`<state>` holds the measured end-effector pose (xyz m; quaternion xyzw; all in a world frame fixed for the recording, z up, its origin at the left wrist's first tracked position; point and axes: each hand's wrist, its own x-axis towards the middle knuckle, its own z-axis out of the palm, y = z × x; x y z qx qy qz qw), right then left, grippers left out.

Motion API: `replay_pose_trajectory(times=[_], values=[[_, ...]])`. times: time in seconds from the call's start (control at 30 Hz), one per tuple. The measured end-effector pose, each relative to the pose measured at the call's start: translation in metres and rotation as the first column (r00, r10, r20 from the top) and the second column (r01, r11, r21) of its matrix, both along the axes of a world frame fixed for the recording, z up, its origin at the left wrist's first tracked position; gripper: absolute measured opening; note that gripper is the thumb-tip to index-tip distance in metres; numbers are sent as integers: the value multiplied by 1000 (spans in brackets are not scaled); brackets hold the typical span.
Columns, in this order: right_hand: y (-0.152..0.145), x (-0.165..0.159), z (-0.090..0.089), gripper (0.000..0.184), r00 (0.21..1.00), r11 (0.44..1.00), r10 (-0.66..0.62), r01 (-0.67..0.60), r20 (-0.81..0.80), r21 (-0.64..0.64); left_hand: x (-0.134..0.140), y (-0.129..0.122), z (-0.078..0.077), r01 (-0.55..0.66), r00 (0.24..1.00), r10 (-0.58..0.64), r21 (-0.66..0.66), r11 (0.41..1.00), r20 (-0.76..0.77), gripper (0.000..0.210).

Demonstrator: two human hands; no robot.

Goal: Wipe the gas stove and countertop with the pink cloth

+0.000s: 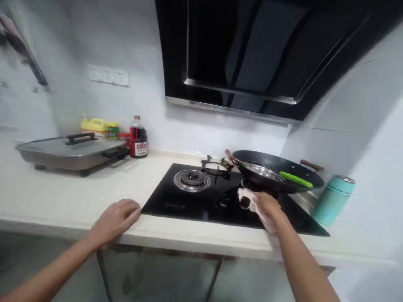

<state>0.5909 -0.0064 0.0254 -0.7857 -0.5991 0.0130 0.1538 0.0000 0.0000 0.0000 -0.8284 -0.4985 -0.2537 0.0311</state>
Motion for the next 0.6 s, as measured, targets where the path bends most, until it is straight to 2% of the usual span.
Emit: replay_pose_trajectory(times=[0.17, 0.3, 0.43, 0.6], values=[[37, -14, -1, 43, 999, 999, 45, -45, -20, 9, 1, 2, -4, 20, 1000, -21, 71, 997, 19, 36], [70, -38, 0, 44, 998, 998, 70, -70, -10, 3, 1, 2, -4, 5, 1000, -6, 71, 997, 23, 33], [96, -82, 5, 44, 989, 989, 150, -150, -9, 1, 2, 1, -4, -23, 999, 22, 57, 998, 33, 31], [103, -153, 17, 45, 921, 922, 385, -387, -51, -27, 4, -2, -3, -36, 998, 34, 32, 999, 59, 29]])
